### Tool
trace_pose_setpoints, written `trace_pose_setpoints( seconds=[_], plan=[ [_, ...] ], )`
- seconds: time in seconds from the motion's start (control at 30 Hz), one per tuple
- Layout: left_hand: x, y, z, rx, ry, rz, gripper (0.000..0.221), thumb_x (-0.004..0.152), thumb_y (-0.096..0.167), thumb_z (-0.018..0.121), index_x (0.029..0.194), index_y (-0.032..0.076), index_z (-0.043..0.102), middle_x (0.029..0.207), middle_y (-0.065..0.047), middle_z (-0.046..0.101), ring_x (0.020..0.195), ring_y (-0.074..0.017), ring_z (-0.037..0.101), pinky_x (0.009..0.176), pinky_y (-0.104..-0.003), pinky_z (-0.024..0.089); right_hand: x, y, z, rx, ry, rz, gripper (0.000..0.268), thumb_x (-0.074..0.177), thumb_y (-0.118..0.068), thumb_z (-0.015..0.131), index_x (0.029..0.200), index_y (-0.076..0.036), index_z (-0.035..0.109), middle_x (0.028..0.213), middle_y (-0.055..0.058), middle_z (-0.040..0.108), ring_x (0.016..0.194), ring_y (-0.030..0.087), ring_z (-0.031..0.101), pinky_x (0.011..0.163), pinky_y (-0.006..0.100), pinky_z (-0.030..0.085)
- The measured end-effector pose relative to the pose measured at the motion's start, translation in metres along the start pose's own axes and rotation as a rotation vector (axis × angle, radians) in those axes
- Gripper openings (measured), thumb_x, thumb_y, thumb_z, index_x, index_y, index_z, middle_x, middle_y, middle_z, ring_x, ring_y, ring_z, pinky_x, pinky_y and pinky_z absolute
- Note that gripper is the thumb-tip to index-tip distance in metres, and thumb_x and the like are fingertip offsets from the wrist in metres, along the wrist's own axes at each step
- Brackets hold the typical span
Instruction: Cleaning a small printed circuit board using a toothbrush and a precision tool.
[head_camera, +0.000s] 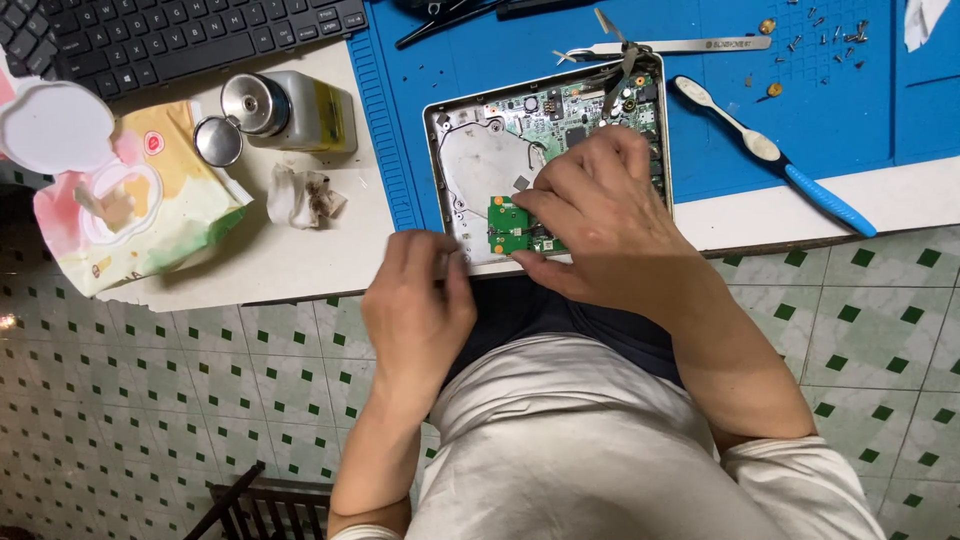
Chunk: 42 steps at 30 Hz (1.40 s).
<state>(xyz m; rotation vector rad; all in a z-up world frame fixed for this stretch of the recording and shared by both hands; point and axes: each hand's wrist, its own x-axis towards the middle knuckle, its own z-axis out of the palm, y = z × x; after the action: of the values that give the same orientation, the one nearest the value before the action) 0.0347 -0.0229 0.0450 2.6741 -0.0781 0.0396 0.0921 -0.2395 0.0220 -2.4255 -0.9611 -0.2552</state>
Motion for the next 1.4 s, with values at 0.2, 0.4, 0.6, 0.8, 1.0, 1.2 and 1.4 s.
trace_pose_setpoints(
  seconds=[0.2,0.4,0.6,0.8,1.0,1.2,1.4],
  plan=[
    [0.002,-0.034,-0.001,-0.017,0.278,0.033,0.007,0.1,0.007,0.065,0.093,0.005,0.067,0.092,-0.008,0.066,0.07,-0.0192,0.062,0.055,-0.03,0.048,0.011,-0.017,0.014,-0.085,-0.127,-0.042,0.044,0.084,-0.045,0.083,0.107,-0.009,0.072,0.095,0.007,0.064,0.096,0.031,0.058,0.097,0.053,0.042],
    [0.003,-0.057,0.01,0.037,0.286,0.182,0.008,0.094,-0.001,0.071,0.1,0.003,0.075,0.09,-0.01,0.067,0.077,-0.0258,0.064,0.064,-0.036,0.049,0.016,-0.022,0.029,-0.192,-0.181,-0.074,0.045,0.082,-0.046,0.083,0.104,-0.009,0.072,0.095,0.006,0.061,0.095,0.031,0.057,0.103,0.053,0.041],
    [-0.008,-0.052,0.011,-0.028,0.315,0.262,0.023,0.094,-0.008,0.062,0.109,0.004,0.074,0.1,-0.013,0.067,0.084,-0.0304,0.063,0.072,-0.039,0.052,0.02,-0.021,0.03,-0.226,-0.233,-0.072,0.049,0.082,-0.051,0.083,0.106,-0.01,0.072,0.096,0.004,0.063,0.095,0.03,0.056,0.104,0.052,0.04],
    [-0.023,-0.045,0.018,0.006,0.321,0.489,0.029,0.096,0.012,0.051,0.111,0.011,0.076,0.119,-0.023,0.063,0.111,-0.0428,0.061,0.091,-0.053,0.056,0.022,-0.021,0.029,-0.18,-0.216,-0.085,0.051,0.082,-0.052,0.085,0.105,-0.009,0.071,0.095,0.002,0.061,0.095,0.03,0.056,0.102,0.053,0.041],
    [-0.027,-0.048,0.027,0.016,0.271,0.486,0.03,0.097,0.013,0.049,0.113,0.01,0.074,0.126,-0.026,0.061,0.117,-0.0447,0.059,0.093,-0.055,0.057,0.019,-0.017,0.033,-0.235,-0.228,-0.114,0.051,0.087,-0.058,0.079,0.113,-0.014,0.072,0.096,0.0,0.062,0.095,0.029,0.057,0.1,0.052,0.043],
    [-0.018,-0.043,0.026,0.114,0.187,0.404,0.036,0.094,0.013,0.051,0.124,0.01,0.071,0.14,-0.029,0.052,0.129,-0.0479,0.052,0.102,-0.058,0.052,0.019,-0.014,0.032,-0.179,-0.167,-0.131,0.051,0.084,-0.053,0.084,0.114,-0.013,0.072,0.097,0.003,0.062,0.093,0.031,0.056,0.097,0.052,0.044],
    [-0.014,-0.04,0.022,0.115,0.137,0.427,0.039,0.092,0.015,0.048,0.124,0.004,0.068,0.137,-0.028,0.056,0.128,-0.0488,0.053,0.098,-0.06,0.053,0.025,-0.015,0.023,-0.16,-0.139,-0.161,0.037,0.09,-0.046,0.082,0.11,-0.016,0.073,0.093,0.002,0.06,0.087,0.029,0.056,0.095,0.05,0.047]
  ],
)
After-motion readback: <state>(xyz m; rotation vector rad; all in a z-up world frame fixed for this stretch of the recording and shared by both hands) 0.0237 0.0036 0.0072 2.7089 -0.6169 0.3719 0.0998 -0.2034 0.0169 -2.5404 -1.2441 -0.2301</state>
